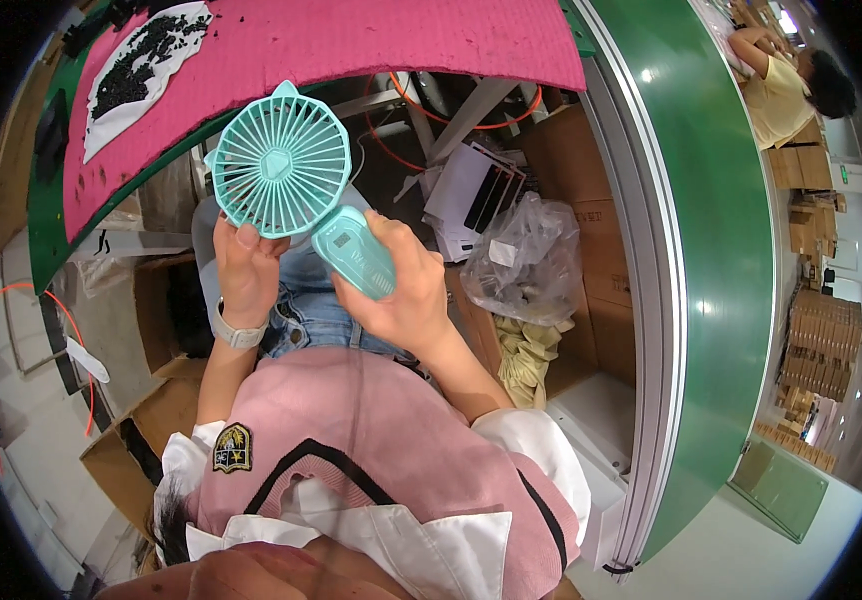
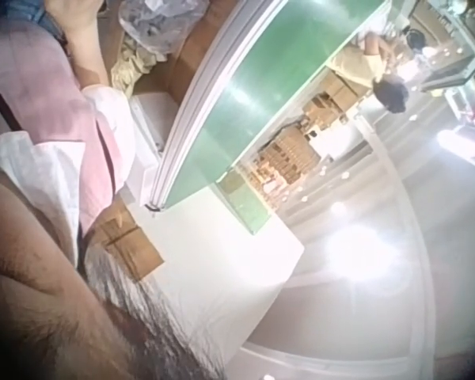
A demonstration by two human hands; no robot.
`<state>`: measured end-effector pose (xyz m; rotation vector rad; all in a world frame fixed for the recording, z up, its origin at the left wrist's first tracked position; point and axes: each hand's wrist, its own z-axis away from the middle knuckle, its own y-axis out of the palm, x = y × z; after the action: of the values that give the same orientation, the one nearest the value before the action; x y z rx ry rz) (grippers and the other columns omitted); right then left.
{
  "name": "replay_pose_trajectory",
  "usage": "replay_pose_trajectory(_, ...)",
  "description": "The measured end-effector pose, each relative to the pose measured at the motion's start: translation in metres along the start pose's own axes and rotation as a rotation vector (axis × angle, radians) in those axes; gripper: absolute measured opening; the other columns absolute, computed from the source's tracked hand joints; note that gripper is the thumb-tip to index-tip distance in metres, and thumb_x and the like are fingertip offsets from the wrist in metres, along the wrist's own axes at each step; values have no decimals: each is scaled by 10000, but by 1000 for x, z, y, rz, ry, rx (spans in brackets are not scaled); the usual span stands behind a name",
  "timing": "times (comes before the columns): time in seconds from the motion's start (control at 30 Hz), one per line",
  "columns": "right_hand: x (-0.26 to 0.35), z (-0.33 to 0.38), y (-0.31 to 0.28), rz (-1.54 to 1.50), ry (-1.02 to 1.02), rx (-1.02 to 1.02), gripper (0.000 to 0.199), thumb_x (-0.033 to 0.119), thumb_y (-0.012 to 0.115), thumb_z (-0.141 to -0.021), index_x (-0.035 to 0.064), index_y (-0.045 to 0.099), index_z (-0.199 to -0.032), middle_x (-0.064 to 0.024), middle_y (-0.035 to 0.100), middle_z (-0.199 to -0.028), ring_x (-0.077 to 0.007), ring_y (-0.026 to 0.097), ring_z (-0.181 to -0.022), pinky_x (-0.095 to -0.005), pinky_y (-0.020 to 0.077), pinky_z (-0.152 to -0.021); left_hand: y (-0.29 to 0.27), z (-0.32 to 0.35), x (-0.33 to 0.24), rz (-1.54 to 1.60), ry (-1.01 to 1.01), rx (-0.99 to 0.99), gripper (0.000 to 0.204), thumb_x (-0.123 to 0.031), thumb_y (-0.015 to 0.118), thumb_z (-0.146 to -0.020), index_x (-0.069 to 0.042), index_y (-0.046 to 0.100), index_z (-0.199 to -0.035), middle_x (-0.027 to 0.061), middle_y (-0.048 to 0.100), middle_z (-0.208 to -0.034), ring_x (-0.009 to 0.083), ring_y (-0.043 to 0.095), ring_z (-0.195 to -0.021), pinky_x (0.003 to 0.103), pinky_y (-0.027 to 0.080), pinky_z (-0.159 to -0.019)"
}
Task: Assembling small plastic parts by attaching clips and driving screws using an electric screwdriver.
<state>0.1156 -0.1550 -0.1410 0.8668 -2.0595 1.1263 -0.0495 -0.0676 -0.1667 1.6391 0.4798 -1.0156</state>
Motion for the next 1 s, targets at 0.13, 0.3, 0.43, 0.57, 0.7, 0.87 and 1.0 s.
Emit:
replay_pose_trajectory(0.13, -3, 1, 4, -30, 16, 4, 602, 95, 781, -637, -48, 503, -1151, -152, 644, -951, -224, 671, -813, -306, 518, -724, 1, -1, -1, -22, 5, -12, 554, -358, 730, -789, -75, 451, -1174, -31, 546, -915, 40, 473, -683, 212, 387, -608)
replay_pose_trajectory(0.3, -7, 4, 12, -29, -25, -36, 641, 101, 787, -626, -49, 470, -1162, -174, 628, -901, -312, 678, -735, -341, 545, -644, -2, -1, -1, -54, -12, -63, 631, -398, 756, -751, -70, 446, -1192, -13, 557, -971, 56, 521, -748, 216, 432, -649)
replay_pose_trajectory(0.43, -6, 0, 10, 6, -75, -40, 624, 97, 786, -629, -52, 483, -1154, -168, 627, -897, -302, 679, -730, -333, 542, -642, -11, 0, 2, -57, -28, -51, 683, -409, 763, -738, -52, 437, -1221, 30, 568, -1087, 114, 588, -882, 247, 486, -711)
replay_pose_trajectory(0.57, -5, 5, 11, -9, -129, -78, 620, 85, 788, -629, -57, 490, -1154, -158, 636, -916, -241, 671, -760, -305, 526, -678, 12, -2, 0, -41, 55, -175, 669, -387, 771, -725, -23, 482, -1207, -18, 575, -976, 29, 497, -740, 169, 346, -560)
replay_pose_trajectory(0.7, -7, 12, 16, -77, -42, -101, 631, 82, 796, -632, -65, 482, -1159, -144, 643, -937, -176, 655, -785, -283, 515, -718, 11, -2, 0, -67, 98, -152, 695, -410, 776, -712, -17, 483, -1206, -21, 573, -959, 33, 504, -745, 170, 366, -566)
replay_pose_trajectory(0.87, -7, 12, 20, -62, -50, -114, 634, 92, 803, -631, -72, 483, -1153, -144, 644, -929, -171, 654, -795, -278, 515, -725, -12, 2, 3, -97, -3, -69, 764, -431, 776, -724, -31, 417, -1266, 75, 553, -1176, 178, 605, -992, 323, 531, -799)
replay_pose_trajectory(1.0, -7, 10, 22, -27, -109, -137, 606, 100, 793, -622, -80, 501, -1123, -182, 617, -918, -289, 681, -743, -324, 539, -640, -1, 0, 0, -84, 32, -111, 717, -418, 774, -717, -33, 455, -1231, 21, 565, -1056, 96, 553, -852, 233, 444, -667)
